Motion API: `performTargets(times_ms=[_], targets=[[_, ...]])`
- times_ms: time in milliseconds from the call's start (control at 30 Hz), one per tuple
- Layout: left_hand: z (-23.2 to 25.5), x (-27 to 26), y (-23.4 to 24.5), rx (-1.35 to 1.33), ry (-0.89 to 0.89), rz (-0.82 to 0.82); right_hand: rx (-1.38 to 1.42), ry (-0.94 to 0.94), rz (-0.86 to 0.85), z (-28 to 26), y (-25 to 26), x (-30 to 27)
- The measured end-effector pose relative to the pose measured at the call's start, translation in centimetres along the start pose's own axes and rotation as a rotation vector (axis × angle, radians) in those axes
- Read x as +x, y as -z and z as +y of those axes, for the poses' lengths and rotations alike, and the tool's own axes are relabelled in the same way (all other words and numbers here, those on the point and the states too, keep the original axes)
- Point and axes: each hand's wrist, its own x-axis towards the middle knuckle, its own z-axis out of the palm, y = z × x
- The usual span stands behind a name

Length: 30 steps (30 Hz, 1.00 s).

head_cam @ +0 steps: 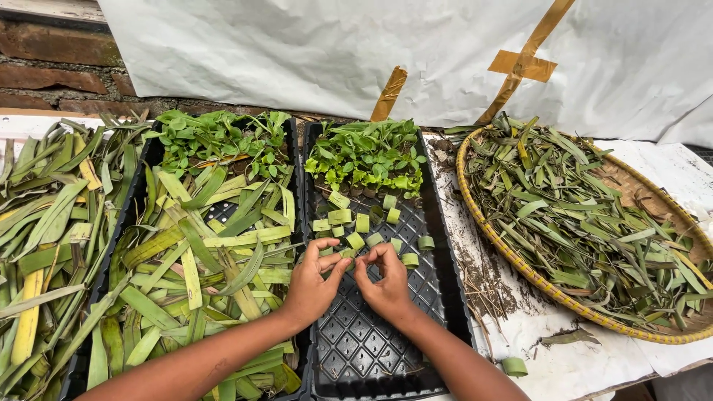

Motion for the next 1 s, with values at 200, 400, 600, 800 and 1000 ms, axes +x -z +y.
performTargets(times_ms=[200,400,600,800,1000], targets=[[-2.2,0.7,-0.4,0.083,0.148,0.009,-0.105,0.007,-0.041,-2.8,-0.2,0.7],[-2.4,0.5,-0.4,0.092,0.076,0.015,-0.137,-0.066,-0.037,-3.1,-0.4,0.4],[-3.2,0.6,-0.6,-0.039,0.094,0.023,-0.073,-0.056,-0.039,-2.9,-0.9,-0.1],[-3.6,0.8,-0.7,-0.024,0.019,0.013,-0.14,0.05,-0.105,-3.6,-0.8,0.5],[-3.2,0.5,-0.7,-0.049,0.07,0.004,-0.086,-0.115,-0.094,-3.0,-0.9,0.0]])
